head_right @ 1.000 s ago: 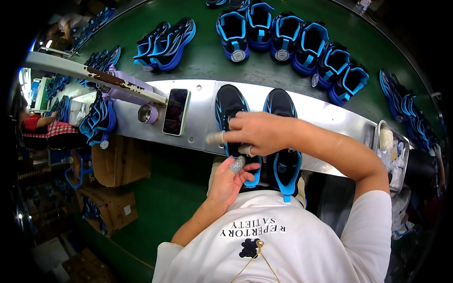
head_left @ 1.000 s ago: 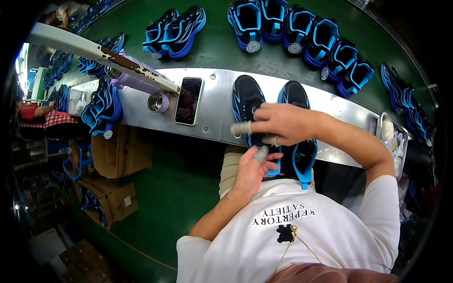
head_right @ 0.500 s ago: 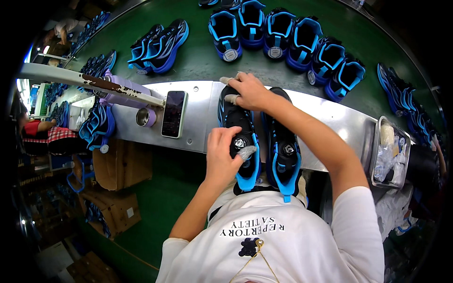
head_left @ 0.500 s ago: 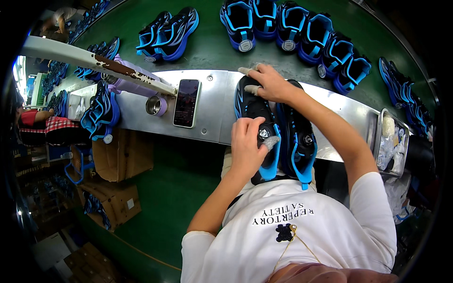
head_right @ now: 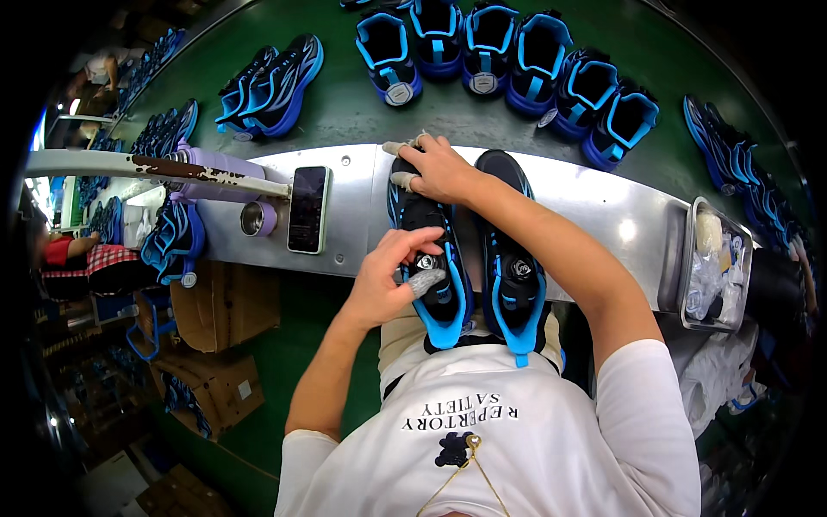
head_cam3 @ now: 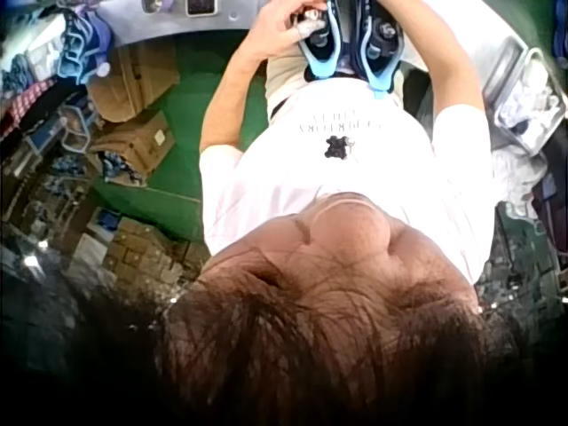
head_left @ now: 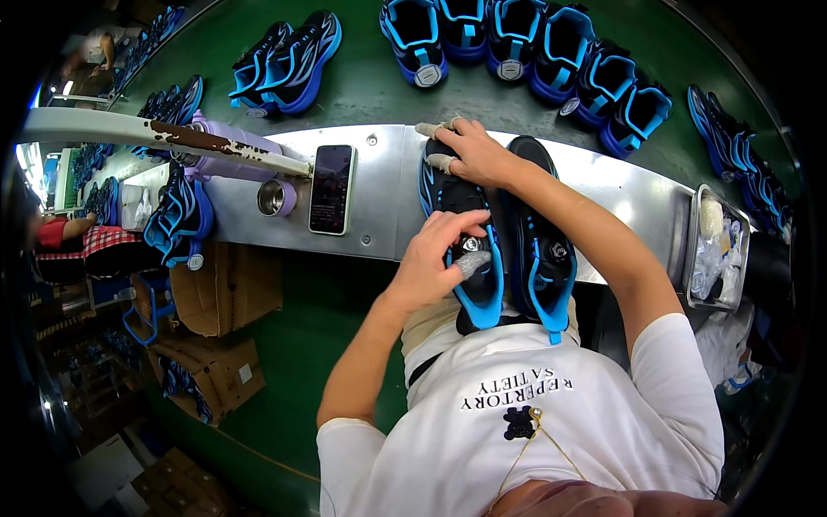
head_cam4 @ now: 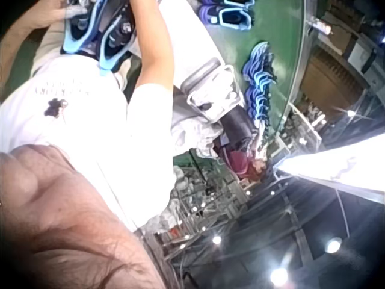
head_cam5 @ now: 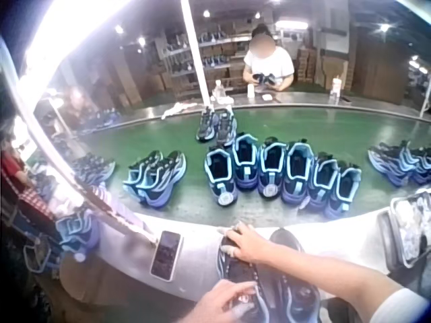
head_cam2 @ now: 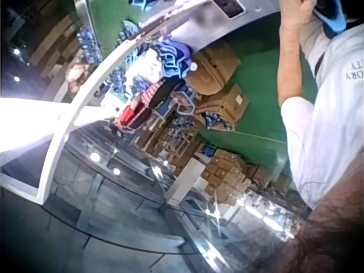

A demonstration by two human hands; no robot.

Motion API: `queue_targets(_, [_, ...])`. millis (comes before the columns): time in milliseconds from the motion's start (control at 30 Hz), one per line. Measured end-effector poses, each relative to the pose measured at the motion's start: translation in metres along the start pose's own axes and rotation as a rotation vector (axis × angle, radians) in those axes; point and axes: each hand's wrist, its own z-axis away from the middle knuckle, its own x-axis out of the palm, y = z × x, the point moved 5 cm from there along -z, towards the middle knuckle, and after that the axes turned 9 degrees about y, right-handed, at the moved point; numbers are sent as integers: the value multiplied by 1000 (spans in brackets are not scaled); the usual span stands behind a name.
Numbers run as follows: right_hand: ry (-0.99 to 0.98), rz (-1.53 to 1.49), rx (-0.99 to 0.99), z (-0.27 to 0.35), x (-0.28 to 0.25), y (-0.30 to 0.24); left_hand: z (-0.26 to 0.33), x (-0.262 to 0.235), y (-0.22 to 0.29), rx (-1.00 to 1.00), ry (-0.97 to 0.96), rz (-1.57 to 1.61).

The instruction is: The person wipes and polishes the surfaces of shoes using a cloth while standing at a workbench in a factory.

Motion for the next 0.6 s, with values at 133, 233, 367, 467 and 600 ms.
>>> queue_targets(133, [-4, -12, 8, -1, 2, 1, 2, -5, -1, 76, -22, 16])
queue_targets(233, [-4, -7, 16, -1, 3, 2, 7, -6, 7, 153, 255, -283])
queue_targets(367, [-16, -13, 31, 1, 1, 1, 10, 3, 3, 43, 287, -254])
queue_targets(467, [-34, -8, 50, 0, -3, -4, 5, -3, -7, 185, 126, -90])
queue_targets(600, [0, -21, 18, 0, -1, 1, -3, -6, -4, 147, -9, -79])
